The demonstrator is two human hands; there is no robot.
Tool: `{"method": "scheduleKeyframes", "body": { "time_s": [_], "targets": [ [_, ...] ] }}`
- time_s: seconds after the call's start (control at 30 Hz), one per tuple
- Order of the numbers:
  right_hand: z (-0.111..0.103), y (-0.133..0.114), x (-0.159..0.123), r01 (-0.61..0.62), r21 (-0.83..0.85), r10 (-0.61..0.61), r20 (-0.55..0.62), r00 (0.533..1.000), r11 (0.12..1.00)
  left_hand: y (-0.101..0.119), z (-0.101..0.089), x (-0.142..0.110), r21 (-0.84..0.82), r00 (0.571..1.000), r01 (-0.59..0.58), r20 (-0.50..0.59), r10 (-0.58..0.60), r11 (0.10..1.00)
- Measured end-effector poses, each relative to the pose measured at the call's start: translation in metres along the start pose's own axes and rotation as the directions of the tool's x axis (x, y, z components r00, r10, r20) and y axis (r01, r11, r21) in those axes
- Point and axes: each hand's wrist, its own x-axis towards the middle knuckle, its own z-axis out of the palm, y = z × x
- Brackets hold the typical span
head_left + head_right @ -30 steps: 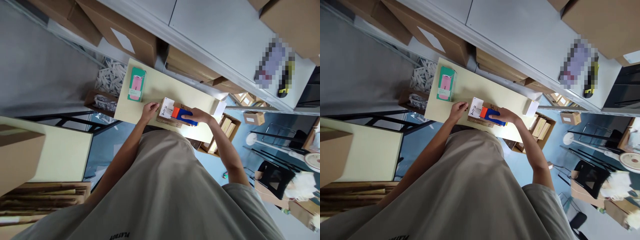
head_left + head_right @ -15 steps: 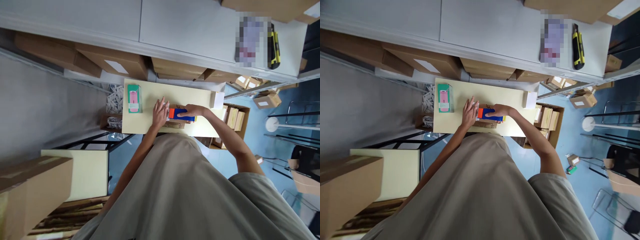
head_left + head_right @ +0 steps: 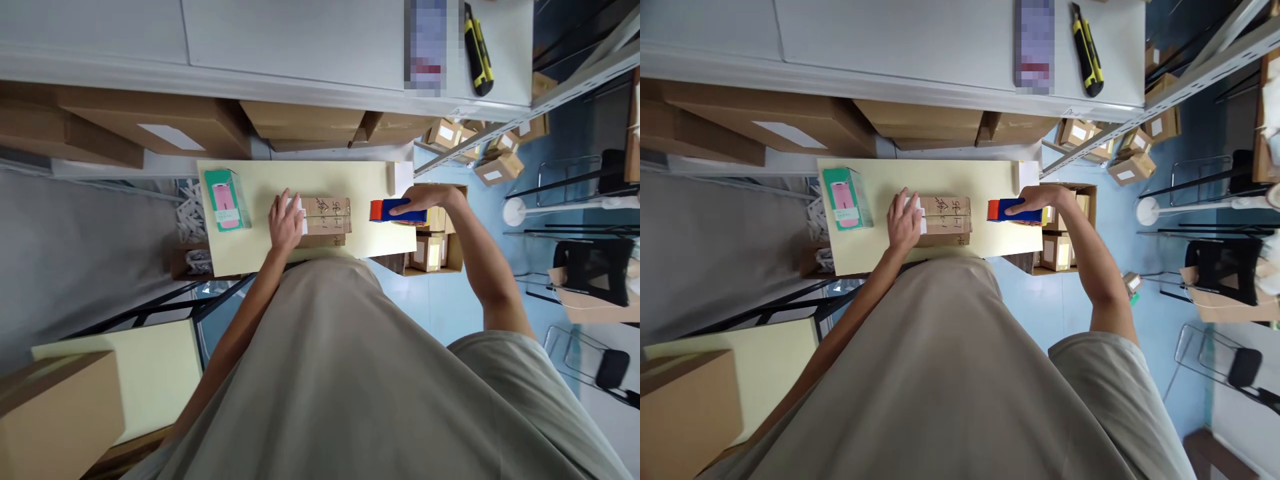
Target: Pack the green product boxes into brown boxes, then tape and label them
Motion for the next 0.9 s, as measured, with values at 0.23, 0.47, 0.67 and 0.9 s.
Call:
{"method": "scheduleKeyframes", "body": {
  "time_s": [0.23, 0.47, 0.67, 0.9],
  "targets": [
    [0.029, -0.012, 0.028, -0.016, 0.026, 0.015, 0.012, 1.000, 1.000, 0.000, 0.001, 0.001, 0.049, 1.000, 0.003, 0.003, -0.003, 0.999],
    [0.073, -0.055, 0.064, -0.082, -0.167, 0.034, -0.270, 0.962, 0.982, 0.000, 0.003, 0.002, 0.083, 1.000, 0.003, 0.010, -0.004, 0.997],
    [0.132, -0.064, 0.096, -0.239, -0.107, 0.141, -0.557, 0.818, 0.965, 0.002, 0.003, 0.000, 0.068, 1.000, 0.010, 0.007, -0.010, 0.998],
    [0.175, -0.052, 0.100, -0.246, 0.013, 0.209, -0.571, 0.794, 0.969, 0.000, -0.006, -0.004, 0.054, 0.999, -0.015, 0.041, 0.013, 0.998]
  ]
}}
